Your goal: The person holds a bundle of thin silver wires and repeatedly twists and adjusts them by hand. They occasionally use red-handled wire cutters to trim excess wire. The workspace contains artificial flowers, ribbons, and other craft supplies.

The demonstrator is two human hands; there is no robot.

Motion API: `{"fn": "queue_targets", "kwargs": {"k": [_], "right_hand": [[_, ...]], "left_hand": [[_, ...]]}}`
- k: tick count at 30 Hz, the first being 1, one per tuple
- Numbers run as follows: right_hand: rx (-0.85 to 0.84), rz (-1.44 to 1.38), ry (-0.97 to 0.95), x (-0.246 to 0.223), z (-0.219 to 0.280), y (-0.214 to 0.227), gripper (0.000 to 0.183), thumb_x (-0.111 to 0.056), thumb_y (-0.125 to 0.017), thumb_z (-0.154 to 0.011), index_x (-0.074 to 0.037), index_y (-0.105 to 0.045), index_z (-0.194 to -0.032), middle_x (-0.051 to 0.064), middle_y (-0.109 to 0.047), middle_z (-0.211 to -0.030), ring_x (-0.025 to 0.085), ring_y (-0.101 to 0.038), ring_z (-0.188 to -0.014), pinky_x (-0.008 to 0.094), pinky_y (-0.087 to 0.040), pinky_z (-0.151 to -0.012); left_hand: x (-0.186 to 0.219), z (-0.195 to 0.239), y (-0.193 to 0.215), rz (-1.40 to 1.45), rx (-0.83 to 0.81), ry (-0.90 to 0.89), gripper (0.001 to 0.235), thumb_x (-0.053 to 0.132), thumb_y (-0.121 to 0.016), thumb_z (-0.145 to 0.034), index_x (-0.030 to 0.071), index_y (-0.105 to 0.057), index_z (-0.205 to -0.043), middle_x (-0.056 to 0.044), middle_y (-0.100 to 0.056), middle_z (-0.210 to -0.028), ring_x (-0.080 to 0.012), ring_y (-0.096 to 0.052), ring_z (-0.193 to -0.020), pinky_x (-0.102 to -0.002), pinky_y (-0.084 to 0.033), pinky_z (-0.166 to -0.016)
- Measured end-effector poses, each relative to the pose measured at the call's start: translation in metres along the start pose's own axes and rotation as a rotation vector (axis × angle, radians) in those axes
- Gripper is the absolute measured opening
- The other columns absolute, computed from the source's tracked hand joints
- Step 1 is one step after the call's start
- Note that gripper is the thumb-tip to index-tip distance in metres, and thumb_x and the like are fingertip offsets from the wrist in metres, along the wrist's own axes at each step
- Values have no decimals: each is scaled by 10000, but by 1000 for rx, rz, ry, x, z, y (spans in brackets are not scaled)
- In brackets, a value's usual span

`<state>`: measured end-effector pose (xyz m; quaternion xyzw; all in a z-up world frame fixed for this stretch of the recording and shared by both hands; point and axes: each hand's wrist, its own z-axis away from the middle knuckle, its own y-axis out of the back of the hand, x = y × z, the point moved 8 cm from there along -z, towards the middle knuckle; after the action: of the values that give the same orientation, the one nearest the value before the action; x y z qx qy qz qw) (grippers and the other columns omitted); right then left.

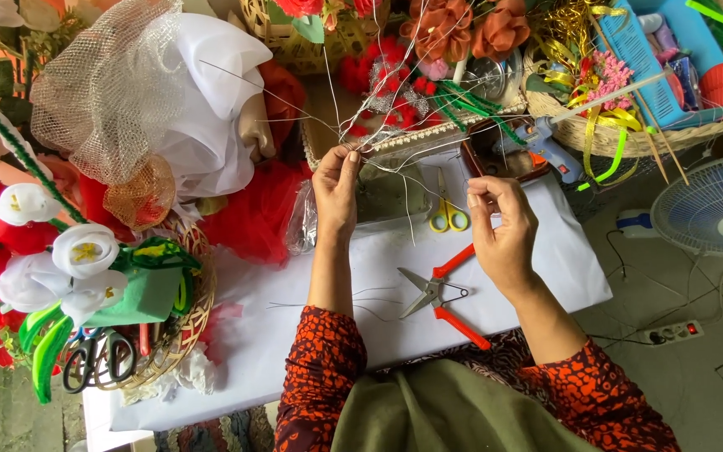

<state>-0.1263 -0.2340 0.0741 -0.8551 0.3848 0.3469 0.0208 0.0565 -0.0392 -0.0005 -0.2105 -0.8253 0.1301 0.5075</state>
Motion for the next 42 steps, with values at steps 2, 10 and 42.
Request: {"fn": "queue_targets", "kwargs": {"k": [2,10,42], "right_hand": [[-21,-3,-10,-1,5,-5,143,75,-604,-914,1,-634,-1033,109,-611,-896,232,-641,-756,282,-534,-615],[-40,-8,-29,8,12,-3,143,75,-619,-900,-4,-643,-1018,110,-623,-893,233,-644,-768,282,-533,-597],[-1088,459,85,-12,-131,-123,350,-150,-490,-940,-95,-612,-1263,116,-588,-1298,328,-559,-1133,497,-382,-986]], "left_hand": [[4,0,-1,7,1,-4,107,58,-592,-949,-31,-650,-930,-114,-672,-857,-119,-601,-864,-309,-524,-840],[-6,1,4,37,2,-1,107,56,-586,-949,-32,-643,-930,-129,-674,-859,-133,-622,-852,-299,-530,-830],[16,2,-12,74,-145,83,129,121,-558,-955,29,-647,-962,-56,-648,-903,-127,-602,-850,-243,-496,-812]]}}
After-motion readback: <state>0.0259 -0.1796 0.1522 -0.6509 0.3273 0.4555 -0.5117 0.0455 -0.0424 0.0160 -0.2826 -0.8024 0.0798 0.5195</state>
